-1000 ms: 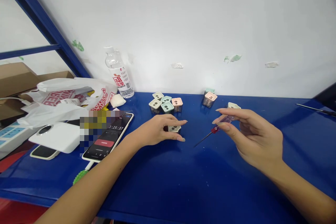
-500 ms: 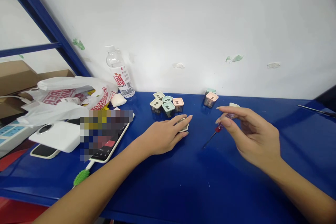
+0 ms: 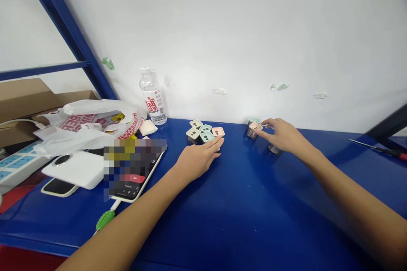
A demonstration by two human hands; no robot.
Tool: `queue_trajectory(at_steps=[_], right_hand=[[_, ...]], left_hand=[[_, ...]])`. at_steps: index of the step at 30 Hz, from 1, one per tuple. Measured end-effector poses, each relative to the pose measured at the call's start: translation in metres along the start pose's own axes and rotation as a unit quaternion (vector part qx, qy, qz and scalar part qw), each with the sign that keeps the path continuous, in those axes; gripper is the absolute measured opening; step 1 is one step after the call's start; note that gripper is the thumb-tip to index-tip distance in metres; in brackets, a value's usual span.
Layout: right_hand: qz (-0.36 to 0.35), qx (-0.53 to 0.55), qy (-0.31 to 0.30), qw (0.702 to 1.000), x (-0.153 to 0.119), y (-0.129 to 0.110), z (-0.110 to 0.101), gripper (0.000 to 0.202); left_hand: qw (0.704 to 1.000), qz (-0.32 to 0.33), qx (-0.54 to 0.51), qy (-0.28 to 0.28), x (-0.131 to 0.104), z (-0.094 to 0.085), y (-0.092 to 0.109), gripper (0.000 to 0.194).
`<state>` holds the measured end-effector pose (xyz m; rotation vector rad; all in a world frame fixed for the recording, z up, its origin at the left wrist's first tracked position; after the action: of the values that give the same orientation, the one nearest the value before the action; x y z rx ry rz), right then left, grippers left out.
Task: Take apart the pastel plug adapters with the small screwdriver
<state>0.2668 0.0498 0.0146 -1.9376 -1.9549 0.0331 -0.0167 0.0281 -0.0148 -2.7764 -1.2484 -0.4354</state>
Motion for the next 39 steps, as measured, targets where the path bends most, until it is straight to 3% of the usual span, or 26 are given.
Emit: queue_trajectory(at_steps=[4,7,12,13,15,16,20,25,29,32,39], right_hand=[[0.014,-0.010,-0.036,0.999,0.017,-0.004,0.008,0.046],[0.019,-0.004,-0.048,0.999,0.015,-0.015,0.005,0.041],[-0.038,0.063,-0.071,0.995,-0.029,-0.043,-0.002,0.044],[-0.047,0.087,-0.074,0.992,-0.041,-0.048,-0.002,0.046],[-0.063,0.150,-0.087,0.983,-0.066,-0.055,0.001,0.044],[-0.063,0.175,-0.092,0.978,-0.076,-0.058,0.003,0.043],[-0.063,0.231,-0.133,0.962,-0.100,-0.060,0.009,0.039],[-0.046,0.281,-0.162,0.945,-0.097,-0.051,0.004,0.038],[-0.035,0.232,-0.136,0.963,-0.092,-0.040,0.002,0.040],[-0.064,0.173,-0.112,0.976,-0.091,-0.035,0.006,0.039],[-0.131,0.156,-0.119,0.972,-0.092,-0.036,0.015,0.033]], left_hand=[[1.000,-0.013,0.008,0.012,0.002,0.002,-0.009,0.045],[0.999,-0.015,0.021,0.022,0.002,0.001,-0.010,0.045],[0.995,-0.007,-0.071,0.069,-0.003,-0.010,0.003,0.041],[0.991,-0.019,-0.109,0.069,-0.004,-0.012,0.008,0.051],[0.983,-0.028,-0.181,0.014,-0.007,-0.014,0.016,0.077],[0.977,-0.028,-0.209,-0.017,-0.008,-0.014,0.020,0.081],[0.959,0.003,-0.269,-0.090,-0.011,-0.014,0.030,0.050],[0.964,0.035,-0.247,-0.091,-0.009,-0.020,0.026,0.052],[0.975,0.045,-0.185,-0.111,-0.008,-0.025,0.022,0.050],[0.977,0.046,-0.164,-0.129,-0.008,-0.027,0.023,0.047],[0.977,0.041,-0.161,-0.132,-0.006,-0.028,0.025,0.043]])
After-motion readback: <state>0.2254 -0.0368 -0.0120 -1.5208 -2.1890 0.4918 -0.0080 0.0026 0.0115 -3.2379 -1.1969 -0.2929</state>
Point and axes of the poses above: each hand's wrist, its own x-axis towards the middle knuckle, its own z-axis out of the palm, y = z × x, the point moved 1 cm from there along x, towards the middle knuckle
